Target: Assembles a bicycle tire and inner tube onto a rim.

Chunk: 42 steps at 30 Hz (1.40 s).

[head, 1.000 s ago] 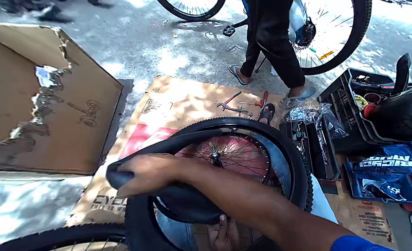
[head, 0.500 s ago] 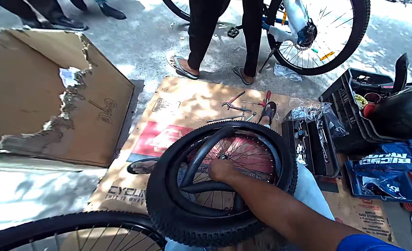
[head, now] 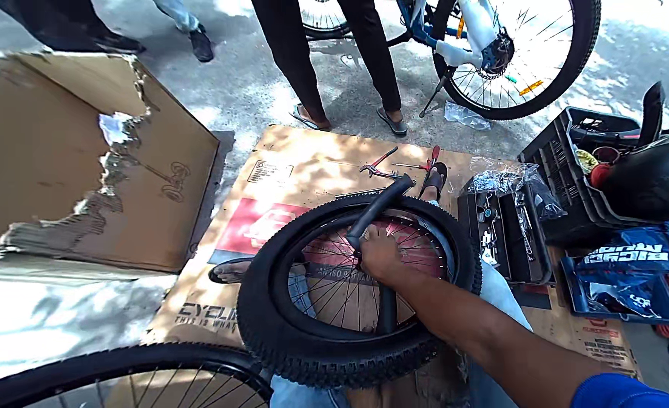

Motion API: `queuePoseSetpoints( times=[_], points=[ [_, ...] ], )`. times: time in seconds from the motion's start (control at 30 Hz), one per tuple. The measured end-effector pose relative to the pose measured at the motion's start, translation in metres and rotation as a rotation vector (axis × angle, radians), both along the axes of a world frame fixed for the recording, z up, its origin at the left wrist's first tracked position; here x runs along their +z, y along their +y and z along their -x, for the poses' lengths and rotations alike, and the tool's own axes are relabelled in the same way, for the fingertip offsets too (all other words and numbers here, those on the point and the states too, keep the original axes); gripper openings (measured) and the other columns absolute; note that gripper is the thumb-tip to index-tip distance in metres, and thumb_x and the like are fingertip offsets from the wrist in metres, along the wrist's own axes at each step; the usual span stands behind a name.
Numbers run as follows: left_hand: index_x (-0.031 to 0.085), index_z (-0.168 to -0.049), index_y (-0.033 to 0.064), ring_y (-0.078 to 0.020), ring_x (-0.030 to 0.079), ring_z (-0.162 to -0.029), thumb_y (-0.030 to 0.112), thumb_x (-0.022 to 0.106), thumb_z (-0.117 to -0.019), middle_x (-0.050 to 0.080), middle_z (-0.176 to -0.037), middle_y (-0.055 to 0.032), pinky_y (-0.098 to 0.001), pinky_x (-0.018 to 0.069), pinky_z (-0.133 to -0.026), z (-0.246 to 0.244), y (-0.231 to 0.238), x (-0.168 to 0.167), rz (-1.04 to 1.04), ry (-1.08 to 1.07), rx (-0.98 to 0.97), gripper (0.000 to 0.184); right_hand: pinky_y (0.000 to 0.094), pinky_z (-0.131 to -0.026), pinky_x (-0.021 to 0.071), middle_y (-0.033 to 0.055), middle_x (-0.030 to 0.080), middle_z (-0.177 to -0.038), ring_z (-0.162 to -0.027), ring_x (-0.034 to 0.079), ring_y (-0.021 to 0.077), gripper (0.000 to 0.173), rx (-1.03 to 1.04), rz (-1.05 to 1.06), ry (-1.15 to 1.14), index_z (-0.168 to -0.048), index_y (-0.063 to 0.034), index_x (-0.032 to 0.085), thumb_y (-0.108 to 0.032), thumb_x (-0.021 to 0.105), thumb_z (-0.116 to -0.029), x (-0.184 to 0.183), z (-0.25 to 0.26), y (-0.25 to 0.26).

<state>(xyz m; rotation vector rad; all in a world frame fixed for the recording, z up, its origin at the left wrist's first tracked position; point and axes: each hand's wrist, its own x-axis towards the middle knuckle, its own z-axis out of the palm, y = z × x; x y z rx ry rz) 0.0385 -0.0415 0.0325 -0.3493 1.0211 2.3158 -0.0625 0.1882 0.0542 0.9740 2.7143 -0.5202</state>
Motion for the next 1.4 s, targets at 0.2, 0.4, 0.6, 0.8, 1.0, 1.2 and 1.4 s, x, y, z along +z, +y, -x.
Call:
queuePoseSetpoints(
  times=[0.2, 0.4, 0.6, 0.8, 1.0, 1.2, 1.4],
  points=[
    [0.059, -0.119, -0.0036, -0.0237, 0.073, -0.100, 0.009, 0.066, -0.0915, 0.073, -0.108, -0.0173, -0.0409, 0.0619, -0.087, 0.000, 0.003, 0.004, -0.001, -0.007, -0.003, 0.031, 0.0572, -0.092, 0.0534, 0.0153, 0.062, -0.129, -0.120, 0.058, 0.0377, 0.030, 0.217, 0.009, 0.113, -0.123, -0.0104, 0.070, -0.021, 0.067, -0.0952, -0.024, 0.018, 0.001],
    [0.056, -0.120, 0.0013, -0.0223, 0.072, -0.099, 0.004, 0.035, -0.1034, 0.072, -0.104, -0.0126, -0.0413, 0.0614, -0.086, -0.008, 0.006, 0.020, 0.086, -0.106, 0.068, 0.028, 0.0534, -0.113, 0.0451, 0.0181, 0.051, -0.152, -0.140, 0.050, 0.0316, 0.053, 0.006, 0.651, 0.540, -0.139, -0.0090, 0.063, -0.002, 0.073, -0.0878, -0.044, 0.008, 0.006],
    [0.059, -0.118, -0.0011, -0.0231, 0.074, -0.096, 0.008, 0.060, -0.0940, 0.073, -0.103, -0.0160, -0.0403, 0.0632, -0.082, -0.005, 0.001, 0.006, 0.051, -0.044, 0.031, 0.026, 0.0570, -0.103, 0.0419, 0.0077, 0.046, -0.158, -0.132, 0.050, 0.0343, 0.045, 0.015, 0.077, 0.174, -0.128, -0.0363, 0.071, -0.061, 0.059, -0.0922, -0.049, 0.018, 0.040],
    [0.058, -0.118, 0.0011, -0.0223, 0.073, -0.100, 0.010, 0.057, -0.0949, 0.072, -0.105, -0.0144, -0.0411, 0.0618, -0.086, -0.005, 0.001, 0.010, 0.027, -0.092, 0.058, 0.025, 0.0560, -0.104, 0.0467, 0.0071, 0.059, -0.147, -0.131, 0.055, 0.0329, 0.045, 0.307, 0.151, 0.126, -0.134, -0.0300, 0.070, -0.048, 0.036, -0.1090, -0.073, 0.014, 0.080],
    [0.067, -0.122, 0.0029, -0.0280, 0.070, -0.111, 0.019, 0.080, -0.0861, 0.072, -0.121, -0.0181, -0.0446, 0.0597, -0.093, -0.008, -0.009, -0.002, -0.046, -0.073, 0.033, 0.041, 0.0626, -0.111, 0.0417, 0.0091, 0.048, -0.157, -0.142, 0.048, 0.0332, 0.053, 0.281, 0.318, 0.146, -0.155, -0.0235, 0.048, -0.044, 0.052, -0.1061, -0.080, -0.022, 0.081],
    [0.058, -0.125, 0.0050, -0.0245, 0.072, -0.106, 0.016, 0.064, -0.0969, 0.073, -0.115, -0.0141, -0.0437, 0.0618, -0.088, -0.001, 0.002, 0.008, 0.057, 0.002, 0.071, 0.031, 0.0593, -0.106, 0.0473, 0.0176, 0.060, -0.142, -0.125, 0.062, 0.0323, 0.055, 0.342, 0.517, 0.153, -0.134, -0.0072, 0.066, -0.049, 0.039, -0.1094, 0.036, -0.054, 0.060],
    [0.054, -0.129, 0.0033, -0.0200, 0.072, -0.100, 0.006, 0.047, -0.1021, 0.072, -0.112, -0.0115, -0.0392, 0.0625, -0.084, 0.009, 0.017, 0.026, 0.190, 0.043, 0.042, 0.028, 0.0555, -0.094, 0.0544, 0.0102, 0.069, -0.122, -0.111, 0.067, 0.0270, 0.080, 0.618, 0.515, -0.011, -0.140, -0.0131, 0.057, -0.062, 0.079, -0.0807, 0.110, -0.164, -0.011]
  ],
)
